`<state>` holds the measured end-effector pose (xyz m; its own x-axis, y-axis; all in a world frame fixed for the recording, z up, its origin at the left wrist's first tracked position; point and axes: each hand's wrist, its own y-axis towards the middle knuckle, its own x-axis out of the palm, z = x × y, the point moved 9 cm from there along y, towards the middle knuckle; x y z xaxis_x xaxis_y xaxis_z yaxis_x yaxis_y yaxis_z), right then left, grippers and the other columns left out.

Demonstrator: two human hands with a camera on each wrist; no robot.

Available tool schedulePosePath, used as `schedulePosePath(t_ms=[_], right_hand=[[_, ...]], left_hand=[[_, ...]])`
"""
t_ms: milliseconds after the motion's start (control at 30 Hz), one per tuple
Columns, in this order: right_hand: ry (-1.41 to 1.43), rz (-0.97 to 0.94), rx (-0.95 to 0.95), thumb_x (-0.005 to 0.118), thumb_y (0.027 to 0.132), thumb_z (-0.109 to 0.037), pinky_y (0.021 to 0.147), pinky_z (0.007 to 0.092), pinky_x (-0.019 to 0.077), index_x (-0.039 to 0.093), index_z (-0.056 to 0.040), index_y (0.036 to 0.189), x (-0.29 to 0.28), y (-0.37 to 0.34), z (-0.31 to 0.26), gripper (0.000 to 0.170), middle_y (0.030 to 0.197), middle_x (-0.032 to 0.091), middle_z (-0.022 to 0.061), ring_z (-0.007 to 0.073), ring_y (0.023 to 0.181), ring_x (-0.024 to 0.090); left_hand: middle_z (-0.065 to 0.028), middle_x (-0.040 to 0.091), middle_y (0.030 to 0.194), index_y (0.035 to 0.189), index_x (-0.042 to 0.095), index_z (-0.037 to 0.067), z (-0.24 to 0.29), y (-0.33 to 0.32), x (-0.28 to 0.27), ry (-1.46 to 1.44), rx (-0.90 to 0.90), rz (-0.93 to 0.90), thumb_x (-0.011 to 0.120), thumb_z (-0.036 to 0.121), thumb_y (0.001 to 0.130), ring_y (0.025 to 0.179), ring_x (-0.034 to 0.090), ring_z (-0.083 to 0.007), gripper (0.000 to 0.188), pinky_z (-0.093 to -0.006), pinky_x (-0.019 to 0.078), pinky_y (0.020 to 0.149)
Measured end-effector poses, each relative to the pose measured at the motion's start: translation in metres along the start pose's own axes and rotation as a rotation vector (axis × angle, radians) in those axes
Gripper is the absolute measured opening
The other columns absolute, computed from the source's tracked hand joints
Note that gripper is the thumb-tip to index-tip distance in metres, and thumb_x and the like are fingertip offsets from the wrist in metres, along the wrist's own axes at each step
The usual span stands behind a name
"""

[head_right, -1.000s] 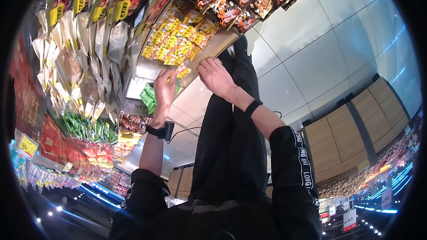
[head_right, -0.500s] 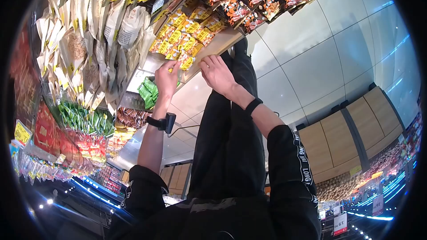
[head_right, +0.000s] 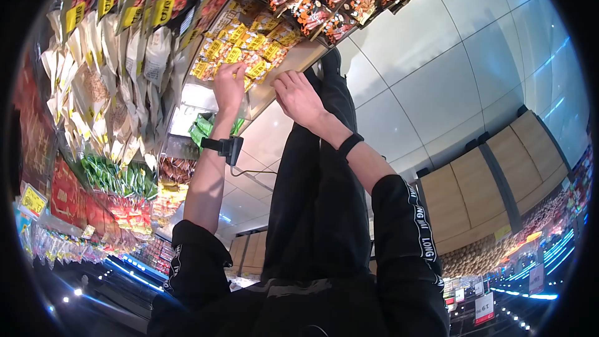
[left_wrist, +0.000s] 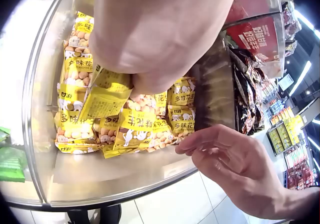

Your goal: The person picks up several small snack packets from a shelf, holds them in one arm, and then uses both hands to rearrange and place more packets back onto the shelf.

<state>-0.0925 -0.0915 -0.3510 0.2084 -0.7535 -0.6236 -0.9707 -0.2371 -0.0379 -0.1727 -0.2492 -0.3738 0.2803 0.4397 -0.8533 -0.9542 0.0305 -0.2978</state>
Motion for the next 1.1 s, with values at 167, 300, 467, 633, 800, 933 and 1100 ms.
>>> schedulePosePath(t_ms=[167,300,467,633,800,933,1100], right_hand=[[-0.010,0.012,0.012,0.062,0.082,-0.005,0.085,0.0368,0.0434,0.056,-0.0045,0.097,-0.002,0.004,0.006,0.017,0.097,0.056,0.0090,0.0270,0.096,0.054],[-0.030,-0.011,0.018,0.062,0.082,-0.006,0.085,0.0371,0.0431,0.056,-0.0045,0.097,0.002,0.007,0.008,0.016,0.096,0.056,0.0092,0.0270,0.096,0.053],[-0.020,-0.025,0.011,0.061,0.080,-0.007,0.088,0.0374,0.0418,0.057,-0.0032,0.095,0.004,0.009,0.006,0.017,0.097,0.056,0.0104,0.0270,0.098,0.053],[-0.034,-0.034,0.038,0.062,0.080,-0.007,0.088,0.0377,0.0418,0.057,-0.0029,0.097,-0.001,0.011,0.007,0.018,0.098,0.056,0.0111,0.0276,0.098,0.053],[-0.015,0.034,0.168,0.062,0.080,-0.007,0.086,0.0386,0.0433,0.057,-0.0013,0.100,-0.004,0.018,0.025,0.021,0.100,0.056,0.0138,0.0294,0.099,0.053],[-0.097,0.097,0.289,0.060,0.080,-0.006,0.085,0.0391,0.0444,0.055,0.0009,0.112,-0.019,0.038,0.035,0.032,0.106,0.055,0.0189,0.0326,0.100,0.052],[-0.194,0.077,0.289,0.062,0.082,-0.009,0.086,0.0441,0.0447,0.052,-0.0036,0.125,-0.014,0.052,0.036,0.044,0.123,0.049,0.0259,0.0389,0.104,0.051]], left_hand=[[-0.0146,0.066,0.084,0.091,0.072,0.002,-0.011,0.004,0.000,0.070,-0.036,-0.056,0.070,0.018,0.085,0.079,0.064,-0.0317,0.017,-0.0405,0.0493,0.070],[-0.0154,0.069,0.087,0.091,0.071,0.007,-0.017,0.005,0.010,0.162,-0.037,-0.103,0.068,0.023,0.087,0.078,0.067,-0.0356,0.017,-0.0432,0.0516,0.069],[-0.0148,0.069,0.079,0.087,0.067,0.005,-0.020,0.004,0.013,0.115,-0.072,-0.092,0.069,0.023,0.086,0.074,0.067,-0.0359,0.018,-0.0443,0.0513,0.067],[-0.0121,0.070,0.078,0.089,0.061,0.005,-0.004,0.000,0.000,0.290,-0.168,-0.186,0.068,0.025,0.087,0.075,0.068,-0.0328,0.021,-0.0430,0.0499,0.064],[-0.0124,0.068,0.078,0.091,0.062,0.004,0.024,0.004,-0.013,0.192,-0.083,-0.156,0.069,0.025,0.087,0.075,0.066,-0.0328,0.022,-0.0424,0.0494,0.069],[-0.0147,0.066,0.086,0.103,0.065,0.003,0.071,0.032,-0.026,-0.095,0.050,-0.046,0.071,0.025,0.085,0.072,0.063,-0.0333,0.029,-0.0416,0.0493,0.073],[-0.0186,0.066,0.095,0.108,0.066,0.002,0.092,0.069,0.008,0.192,0.174,-0.069,0.069,0.022,0.085,0.080,0.065,-0.0358,0.030,-0.0436,0.0506,0.073]])
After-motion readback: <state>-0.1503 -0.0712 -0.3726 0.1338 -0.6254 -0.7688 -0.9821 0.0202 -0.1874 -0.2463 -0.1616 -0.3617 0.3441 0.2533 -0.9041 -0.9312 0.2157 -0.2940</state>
